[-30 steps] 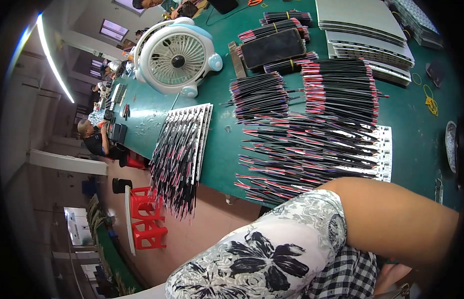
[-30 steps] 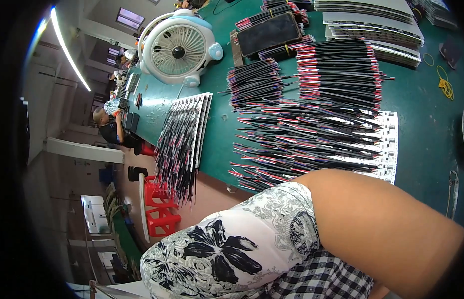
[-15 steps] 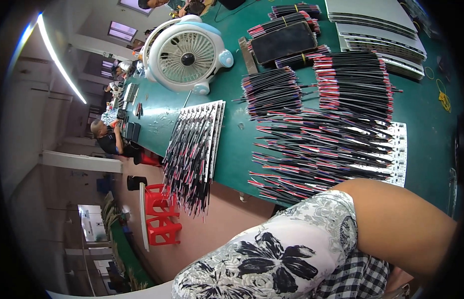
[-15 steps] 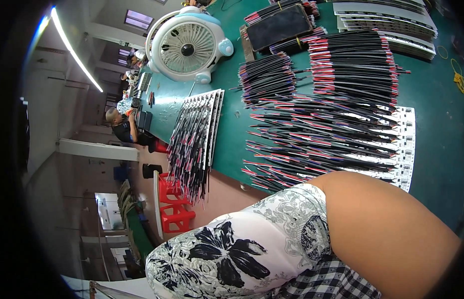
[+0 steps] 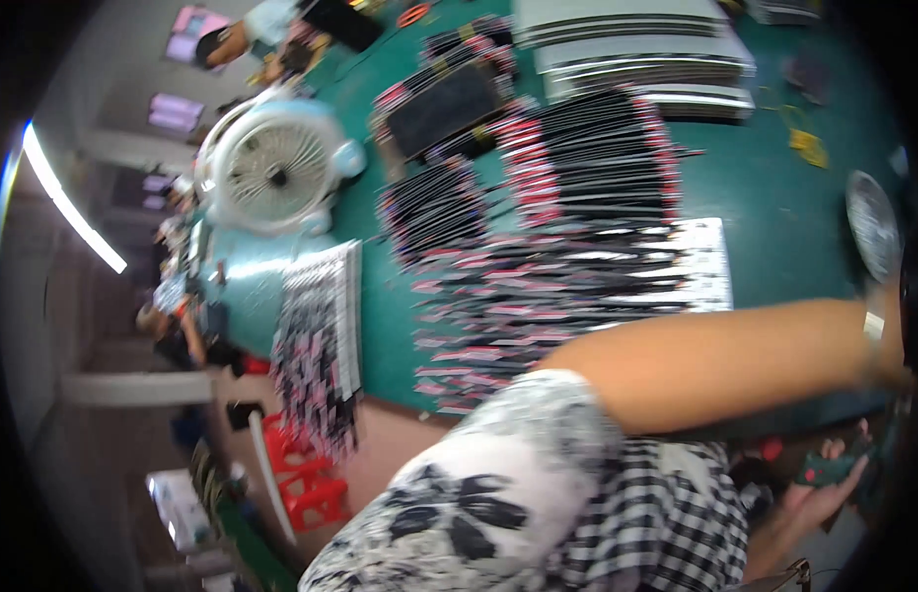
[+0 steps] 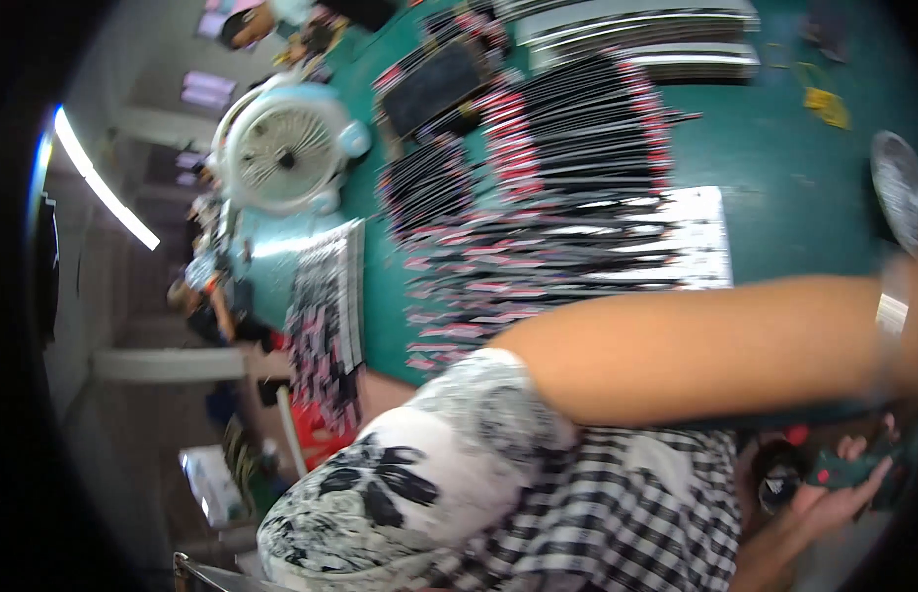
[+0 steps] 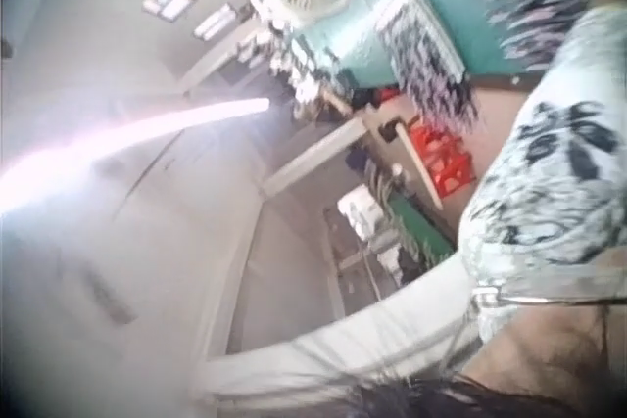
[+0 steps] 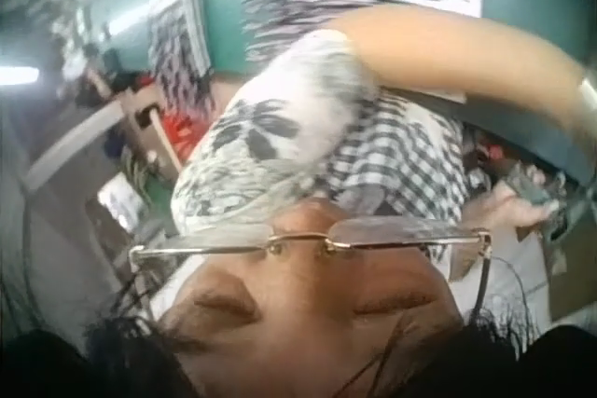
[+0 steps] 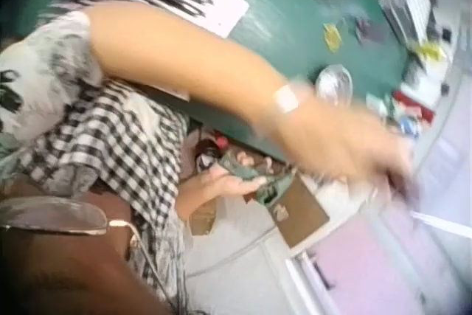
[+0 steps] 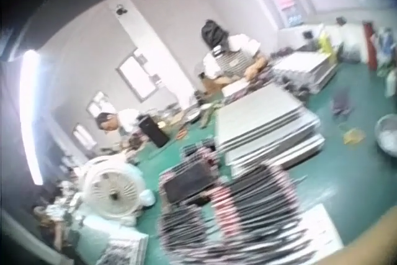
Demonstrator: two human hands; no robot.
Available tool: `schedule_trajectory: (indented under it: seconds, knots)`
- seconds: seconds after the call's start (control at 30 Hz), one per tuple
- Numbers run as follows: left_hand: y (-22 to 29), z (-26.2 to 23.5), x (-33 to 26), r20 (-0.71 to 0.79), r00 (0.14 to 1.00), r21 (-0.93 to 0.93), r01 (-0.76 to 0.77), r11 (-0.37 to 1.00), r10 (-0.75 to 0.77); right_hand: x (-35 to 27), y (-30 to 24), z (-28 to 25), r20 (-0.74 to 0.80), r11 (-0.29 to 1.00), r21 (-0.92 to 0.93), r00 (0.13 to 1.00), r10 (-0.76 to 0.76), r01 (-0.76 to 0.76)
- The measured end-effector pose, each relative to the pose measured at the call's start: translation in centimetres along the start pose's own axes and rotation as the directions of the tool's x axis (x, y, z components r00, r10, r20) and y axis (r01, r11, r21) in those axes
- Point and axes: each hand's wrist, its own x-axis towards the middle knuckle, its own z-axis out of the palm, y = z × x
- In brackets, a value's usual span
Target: The person secures wire components onto a circuit board using a hot glue gun.
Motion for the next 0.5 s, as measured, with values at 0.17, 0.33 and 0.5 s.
schedule_trajectory:
  seconds: [0.17,0.33,0.5]
  knots:
    - [-0.9,2.7,-1.2,0.281,0.938,-0.315,0.291,0.903,-0.204,1.3,0.6,-0.6,0.085,0.989,0.113,0.991,-0.101,0.092]
    - [-2.3,2.9,-2.4,0.367,0.863,-0.337,0.472,0.815,-0.348,-0.1,1.0,1.3,0.175,0.986,0.130,0.977,-0.124,0.102]
    - [-1.0,2.6,-1.2,0.360,0.802,-0.389,0.593,0.705,-0.477,-0.8,0.9,2.3,0.174,0.984,0.139,0.976,-0.131,0.108]
